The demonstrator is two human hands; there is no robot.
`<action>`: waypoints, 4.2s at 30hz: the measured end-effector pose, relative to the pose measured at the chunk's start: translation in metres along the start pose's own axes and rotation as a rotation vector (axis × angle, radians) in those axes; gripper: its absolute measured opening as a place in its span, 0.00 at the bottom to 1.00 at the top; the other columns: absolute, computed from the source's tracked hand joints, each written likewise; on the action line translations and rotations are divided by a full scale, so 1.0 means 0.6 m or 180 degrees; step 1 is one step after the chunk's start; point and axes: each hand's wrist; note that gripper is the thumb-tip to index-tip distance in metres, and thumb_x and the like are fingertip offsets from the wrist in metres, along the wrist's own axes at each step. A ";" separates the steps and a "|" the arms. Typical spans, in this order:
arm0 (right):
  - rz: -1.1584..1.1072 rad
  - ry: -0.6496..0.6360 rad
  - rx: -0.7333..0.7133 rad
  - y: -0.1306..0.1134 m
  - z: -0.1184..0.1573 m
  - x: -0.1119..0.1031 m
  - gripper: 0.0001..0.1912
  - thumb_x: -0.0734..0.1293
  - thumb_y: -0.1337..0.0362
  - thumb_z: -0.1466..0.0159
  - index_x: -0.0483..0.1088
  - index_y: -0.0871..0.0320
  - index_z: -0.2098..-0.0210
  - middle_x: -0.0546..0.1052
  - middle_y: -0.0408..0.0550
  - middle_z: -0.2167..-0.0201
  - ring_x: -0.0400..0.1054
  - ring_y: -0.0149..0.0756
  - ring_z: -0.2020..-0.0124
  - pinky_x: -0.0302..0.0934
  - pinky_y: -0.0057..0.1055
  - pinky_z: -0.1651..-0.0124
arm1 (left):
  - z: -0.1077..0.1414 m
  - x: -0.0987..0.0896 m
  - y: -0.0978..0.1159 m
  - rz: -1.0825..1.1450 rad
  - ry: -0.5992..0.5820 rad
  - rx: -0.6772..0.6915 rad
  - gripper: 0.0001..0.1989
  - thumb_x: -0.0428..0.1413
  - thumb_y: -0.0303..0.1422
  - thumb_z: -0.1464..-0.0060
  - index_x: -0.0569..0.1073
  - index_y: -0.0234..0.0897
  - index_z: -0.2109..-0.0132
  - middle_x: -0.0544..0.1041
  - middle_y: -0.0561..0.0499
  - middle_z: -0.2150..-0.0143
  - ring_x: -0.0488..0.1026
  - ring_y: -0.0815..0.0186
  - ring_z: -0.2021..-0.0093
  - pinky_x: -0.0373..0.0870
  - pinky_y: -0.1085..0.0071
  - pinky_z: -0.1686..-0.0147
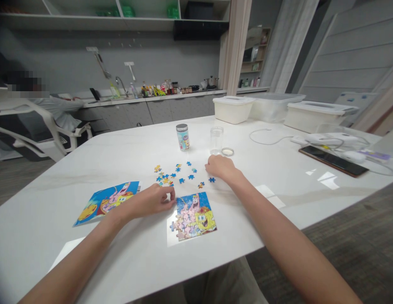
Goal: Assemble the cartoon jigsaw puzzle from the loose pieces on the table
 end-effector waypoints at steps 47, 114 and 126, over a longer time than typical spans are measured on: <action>-0.0768 -0.0473 -0.2480 -0.022 0.018 0.000 0.09 0.60 0.63 0.38 0.71 0.58 0.64 0.74 0.47 0.68 0.65 0.33 0.68 0.56 0.29 0.66 | 0.004 -0.013 -0.011 -0.0570 -0.0022 -0.0231 0.14 0.47 0.39 0.40 0.69 0.41 0.52 0.73 0.51 0.72 0.70 0.63 0.65 0.62 0.71 0.68; 0.0079 0.0018 -0.0605 0.045 -0.016 -0.020 0.12 0.61 0.67 0.42 0.72 0.54 0.60 0.76 0.49 0.58 0.69 0.41 0.58 0.59 0.33 0.62 | 0.023 -0.048 -0.029 -0.1128 -0.0290 -0.0898 0.15 0.43 0.38 0.40 0.70 0.39 0.54 0.74 0.43 0.67 0.71 0.61 0.69 0.62 0.68 0.70; 0.0126 -0.0358 -0.0189 0.064 -0.022 -0.016 0.14 0.64 0.69 0.47 0.75 0.54 0.63 0.76 0.52 0.56 0.72 0.39 0.63 0.62 0.29 0.68 | 0.019 -0.034 -0.046 -0.0998 -0.0181 -0.0927 0.14 0.43 0.38 0.40 0.70 0.41 0.55 0.73 0.45 0.69 0.69 0.65 0.74 0.62 0.69 0.72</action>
Point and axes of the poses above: each hand's wrist, its own z-axis away from the middle knuckle, its own x-axis out of the palm, y = z × x
